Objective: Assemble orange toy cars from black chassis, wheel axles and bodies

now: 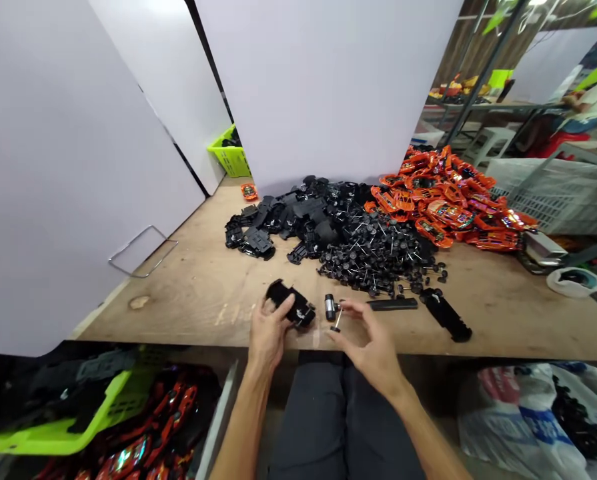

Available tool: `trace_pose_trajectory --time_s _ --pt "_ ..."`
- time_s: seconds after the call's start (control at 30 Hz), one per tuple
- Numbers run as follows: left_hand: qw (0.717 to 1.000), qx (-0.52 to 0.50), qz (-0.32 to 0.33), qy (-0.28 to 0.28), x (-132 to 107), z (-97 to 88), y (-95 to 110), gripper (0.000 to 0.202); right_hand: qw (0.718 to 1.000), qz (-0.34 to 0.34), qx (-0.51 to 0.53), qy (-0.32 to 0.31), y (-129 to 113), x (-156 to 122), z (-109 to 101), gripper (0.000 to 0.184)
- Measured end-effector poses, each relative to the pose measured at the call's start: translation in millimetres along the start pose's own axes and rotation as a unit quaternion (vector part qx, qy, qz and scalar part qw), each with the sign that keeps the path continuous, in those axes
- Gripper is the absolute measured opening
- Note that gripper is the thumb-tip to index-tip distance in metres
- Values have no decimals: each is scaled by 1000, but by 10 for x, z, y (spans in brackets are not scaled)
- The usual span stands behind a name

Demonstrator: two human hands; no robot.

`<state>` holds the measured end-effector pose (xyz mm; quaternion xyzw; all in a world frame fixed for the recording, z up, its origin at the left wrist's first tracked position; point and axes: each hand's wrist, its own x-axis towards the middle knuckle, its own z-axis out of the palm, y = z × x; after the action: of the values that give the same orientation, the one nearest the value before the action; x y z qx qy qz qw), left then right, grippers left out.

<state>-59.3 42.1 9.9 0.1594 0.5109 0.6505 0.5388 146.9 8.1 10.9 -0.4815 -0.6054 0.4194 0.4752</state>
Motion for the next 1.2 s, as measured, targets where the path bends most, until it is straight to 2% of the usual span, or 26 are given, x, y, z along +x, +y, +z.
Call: trace_pose_trajectory --time_s 0.07,0.13,0.23,0.33,0.43,0.53,0.6,0.7,0.77,0.83,0.9,0.97,1.0,1.03,1.07,1.1,1.13,1.2 --pt "998 17 27 45 43 -102 43 44 997 -41 -59 -34 152 34 85 49" --pt "995 59 45 68 55 -184 86 40 992 -68 -85 -65 297 208 73 44" --pt "983 160 64 70 -3 -215 91 39 990 -81 -101 -62 432 543 -57 39" --pt "982 179 44 35 -123 -141 7 48 989 -80 -104 -69 418 711 -225 37" --pt "988 150 -6 -48 -260 -29 -113 58 994 -58 -76 -58 275 599 -363 39" --pt "983 147 -31 -104 -360 34 -199 60 998 -36 -42 -20 118 366 -436 63" --pt "980 147 -36 -127 -394 28 -216 59 996 -46 -50 -58 63 262 -408 77" --pt "969 169 -57 -168 -410 -22 -207 57 978 -102 -102 -148 49 209 -213 73" --pt "962 200 -64 -176 -403 -44 -216 57 966 -127 -141 -173 48 192 -38 67" --pt "959 228 -56 -162 -374 -38 -258 57 962 -118 -173 -172 37 165 89 66" --pt "962 231 -48 -139 -322 -8 -321 55 959 -114 -200 -166 23 149 92 70" --pt "967 205 -65 -135 -255 30 -379 49 950 -141 -229 -160 -1 185 -113 82" --pt "970 187 -80 -133 -222 47 -397 47 946 -153 -250 -137 -22 236 -310 84" --pt "971 171 -97 -135 -194 62 -407 45 942 -157 -281 -95 -51 316 -569 80" --pt "972 158 -112 -136 -172 76 -409 44 938 -142 -314 -26 -83 431 -877 69" --pt "972 146 -125 -136 -157 90 -407 45 923 -120 -361 67 -111 585 -1214 47" --pt "972 140 -131 -137 -149 107 -404 46 892 -87 -419 147 -128 778 -1554 34" --pt "974 135 -121 -136 -150 152 -410 51 867 -63 -447 212 -105 1253 -2146 36"
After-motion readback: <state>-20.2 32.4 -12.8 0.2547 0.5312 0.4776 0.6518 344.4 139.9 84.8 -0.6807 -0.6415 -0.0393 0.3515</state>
